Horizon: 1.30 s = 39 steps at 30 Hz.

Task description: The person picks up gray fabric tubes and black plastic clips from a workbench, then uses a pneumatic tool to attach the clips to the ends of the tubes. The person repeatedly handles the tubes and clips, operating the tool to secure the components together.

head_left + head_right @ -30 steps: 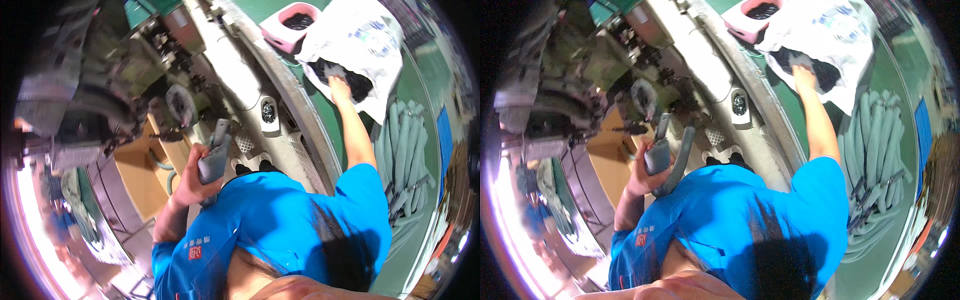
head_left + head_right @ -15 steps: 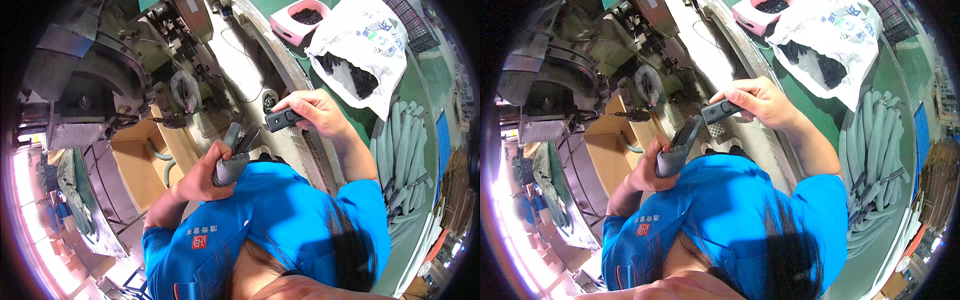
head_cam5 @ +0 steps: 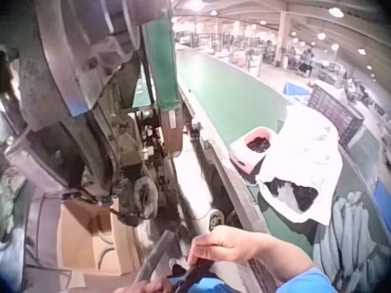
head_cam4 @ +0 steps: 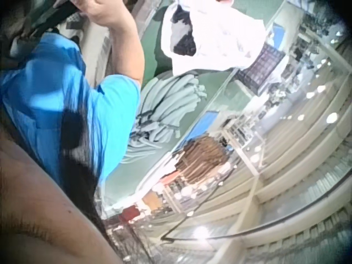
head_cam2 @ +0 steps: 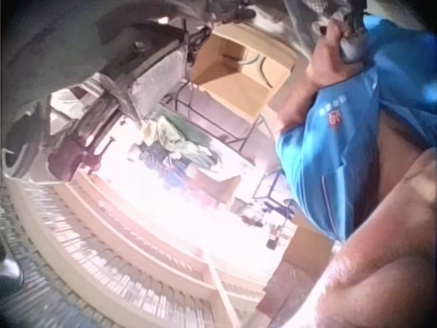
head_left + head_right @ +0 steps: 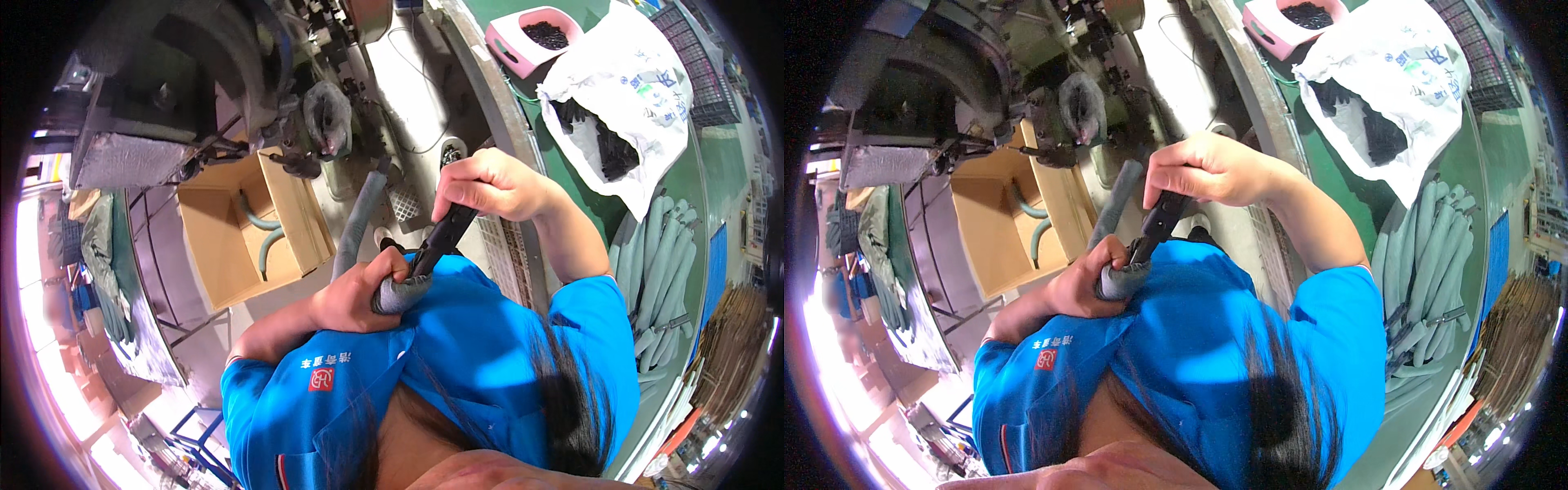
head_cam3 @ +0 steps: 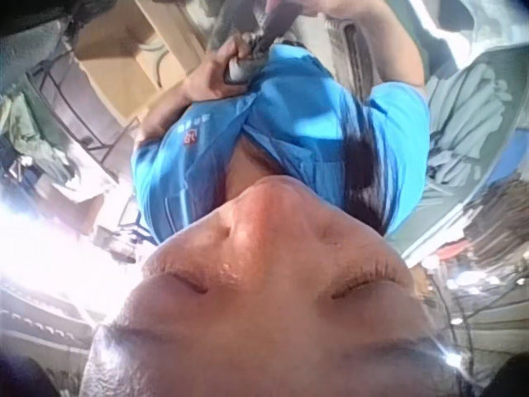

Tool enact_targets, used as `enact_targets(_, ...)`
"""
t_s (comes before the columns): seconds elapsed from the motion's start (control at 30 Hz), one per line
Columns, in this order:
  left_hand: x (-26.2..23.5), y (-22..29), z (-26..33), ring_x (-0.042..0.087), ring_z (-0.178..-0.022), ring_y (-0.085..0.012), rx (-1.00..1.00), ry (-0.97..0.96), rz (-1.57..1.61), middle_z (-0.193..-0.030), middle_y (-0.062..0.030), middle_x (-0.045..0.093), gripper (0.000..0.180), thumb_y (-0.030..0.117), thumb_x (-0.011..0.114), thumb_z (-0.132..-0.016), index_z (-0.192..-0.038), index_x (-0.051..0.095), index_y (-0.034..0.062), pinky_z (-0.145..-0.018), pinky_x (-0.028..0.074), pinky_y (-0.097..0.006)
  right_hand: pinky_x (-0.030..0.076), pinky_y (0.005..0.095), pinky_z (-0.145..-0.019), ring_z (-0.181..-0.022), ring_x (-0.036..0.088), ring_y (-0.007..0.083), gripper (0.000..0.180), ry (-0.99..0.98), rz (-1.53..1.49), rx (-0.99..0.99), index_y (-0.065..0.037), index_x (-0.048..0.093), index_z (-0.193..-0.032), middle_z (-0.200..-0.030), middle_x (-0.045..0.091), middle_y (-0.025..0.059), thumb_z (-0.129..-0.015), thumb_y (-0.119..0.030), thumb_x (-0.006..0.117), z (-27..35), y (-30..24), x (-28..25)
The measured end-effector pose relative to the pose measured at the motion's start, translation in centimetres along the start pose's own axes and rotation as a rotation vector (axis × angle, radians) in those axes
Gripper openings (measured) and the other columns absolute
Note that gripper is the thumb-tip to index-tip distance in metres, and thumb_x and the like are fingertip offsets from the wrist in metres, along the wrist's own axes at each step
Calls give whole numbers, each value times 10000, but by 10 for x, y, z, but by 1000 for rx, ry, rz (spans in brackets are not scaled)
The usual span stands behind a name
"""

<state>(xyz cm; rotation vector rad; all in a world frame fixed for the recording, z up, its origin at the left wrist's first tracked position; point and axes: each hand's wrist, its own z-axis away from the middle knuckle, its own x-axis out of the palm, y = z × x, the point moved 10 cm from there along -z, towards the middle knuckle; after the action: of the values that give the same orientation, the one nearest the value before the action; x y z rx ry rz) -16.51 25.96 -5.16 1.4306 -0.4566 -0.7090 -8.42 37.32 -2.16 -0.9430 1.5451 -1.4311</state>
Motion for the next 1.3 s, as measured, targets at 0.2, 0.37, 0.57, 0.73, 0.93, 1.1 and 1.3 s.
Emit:
enact_targets(0.2,-27,-15,24,525,-746,-195,-100,164,1,-851,-94,508,479,9,702,-650,-997,379,76,-683,430,-308,361,212,-504,-583,440,54,348,-25,-163,216,-48,626,-880,-692,519,-22,-977,-345,473,-34,35,26)
enact_targets(0.37,-62,-39,51,525,-743,-188,-137,274,-61,-824,-105,503,459,94,681,-679,-1029,384,74,-683,424,-307,372,357,-516,-504,426,204,481,239,305,79,-14,537,-733,-550,415,117,-972,-422,448,-82,55,14)
enact_targets(0.57,-120,-97,87,495,-820,-159,-175,427,-106,-881,-77,502,508,72,683,-664,-1073,381,73,-744,419,-299,367,435,-503,-531,436,280,542,425,512,90,16,486,-610,-519,394,177,-965,-391,450,-155,110,18)
enact_targets(0.73,-174,-89,101,462,-878,-168,-137,525,-200,-924,-77,459,544,81,661,-633,-1098,378,84,-810,398,-301,477,429,-650,-767,605,372,147,567,911,-588,-65,562,-972,-884,627,189,-915,-194,521,-199,63,23)
enact_targets(0.93,-218,-98,105,405,-902,-144,-113,539,-200,-948,-53,410,528,68,669,-628,-1073,385,81,-848,353,-267,449,398,-759,-881,564,267,193,421,749,-88,-46,579,-970,-946,613,121,-881,-214,547,-250,69,6)
enact_targets(1.1,-227,-101,102,414,-905,-143,-60,532,-274,-947,-52,421,523,53,663,-638,-1083,390,86,-847,356,-269,443,379,-761,-876,547,242,182,459,735,-74,-44,579,-976,-933,605,99,-872,-192,560,-251,61,4)
enact_targets(1.3,-215,-144,102,519,-854,-137,-96,458,177,-909,-27,536,552,12,643,-689,-1138,348,138,-776,443,-289,435,363,-772,-883,527,221,186,511,699,-79,-41,578,-990,-934,595,82,-865,-178,569,-245,61,10)
